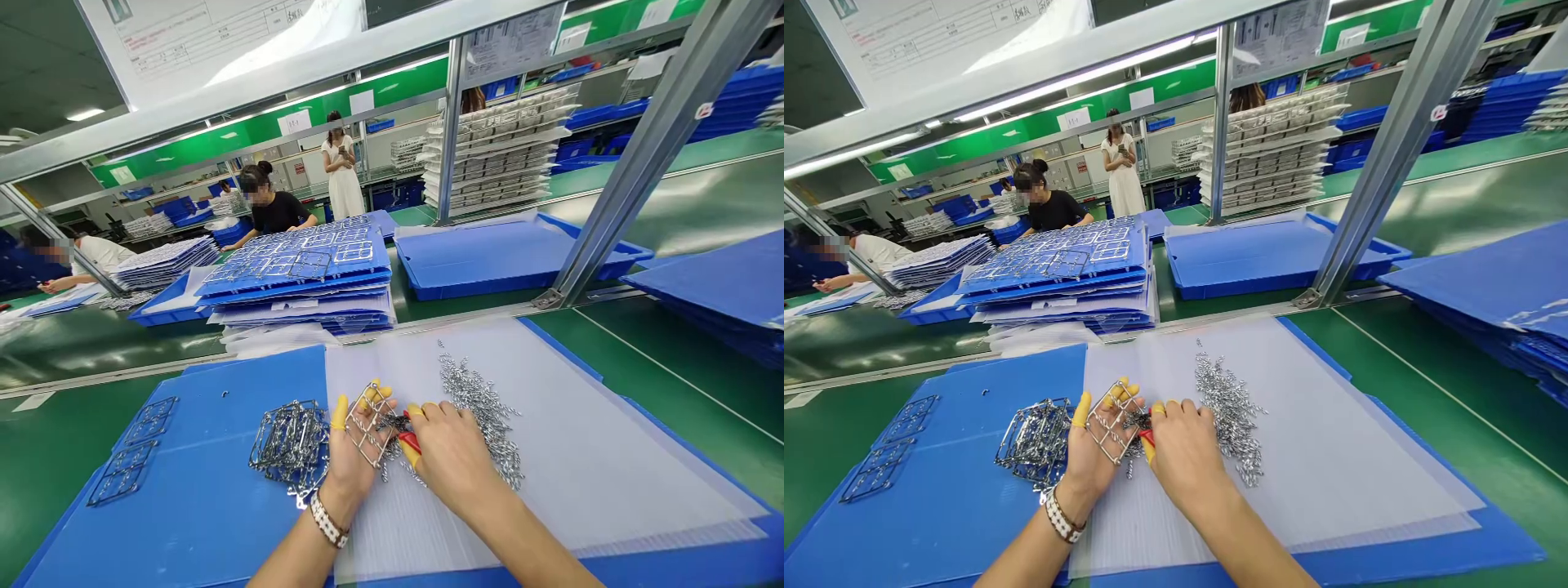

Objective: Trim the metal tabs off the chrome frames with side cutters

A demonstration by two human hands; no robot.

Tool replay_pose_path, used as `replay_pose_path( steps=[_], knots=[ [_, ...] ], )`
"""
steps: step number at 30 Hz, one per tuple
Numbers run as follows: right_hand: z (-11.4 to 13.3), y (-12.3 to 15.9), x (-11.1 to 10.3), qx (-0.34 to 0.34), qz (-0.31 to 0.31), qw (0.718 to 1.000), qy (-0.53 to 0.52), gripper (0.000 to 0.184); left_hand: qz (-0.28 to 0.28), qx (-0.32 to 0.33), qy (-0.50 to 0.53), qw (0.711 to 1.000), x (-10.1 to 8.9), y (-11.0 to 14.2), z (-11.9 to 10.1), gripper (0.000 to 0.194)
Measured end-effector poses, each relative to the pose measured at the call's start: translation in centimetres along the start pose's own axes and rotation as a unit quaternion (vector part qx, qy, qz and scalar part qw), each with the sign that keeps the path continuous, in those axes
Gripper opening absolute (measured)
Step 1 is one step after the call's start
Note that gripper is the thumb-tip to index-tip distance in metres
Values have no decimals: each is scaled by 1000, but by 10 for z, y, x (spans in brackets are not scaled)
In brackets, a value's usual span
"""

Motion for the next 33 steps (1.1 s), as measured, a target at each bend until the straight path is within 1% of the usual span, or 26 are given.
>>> replay_pose_path(
  steps=[3, 8, 12, 18, 26, 29, 33],
  knots=[
    [1, -1, 0, 2, 4, 1000, 7, 20, -6, 13, -9, 1000, 0, 0, 0, 47],
    [2, 3, -5, 0, 5, 1000, 18, 19, -16, 18, -4, 1000, 1, 0, -3, 48],
    [7, 10, -10, -11, 5, 1000, -6, 21, -21, 33, 7, 999, 1, -2, -6, 49],
    [18, 10, -7, -27, 23, 999, -34, 25, -26, 38, 2, 999, -3, -3, -4, 52],
    [19, 8, -6, -28, 35, 998, -36, 28, -37, 58, -17, 998, 0, -1, -2, 51],
    [23, 9, -4, -31, 22, 999, -23, 27, -49, 70, -25, 996, -1, -2, -2, 50],
    [23, 11, -3, -33, 9, 999, -10, 21, -51, 77, -37, 995, -4, -3, -2, 49]
  ],
)
Point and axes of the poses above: each hand's wrist, its own y-axis away from the middle knuckle, its own x-axis out of the palm, z = x × y, the point moved 2 cm from there along -y, towards the middle knuckle, and after that the axes turned 9 degrees about y, right-handed, at the moved point
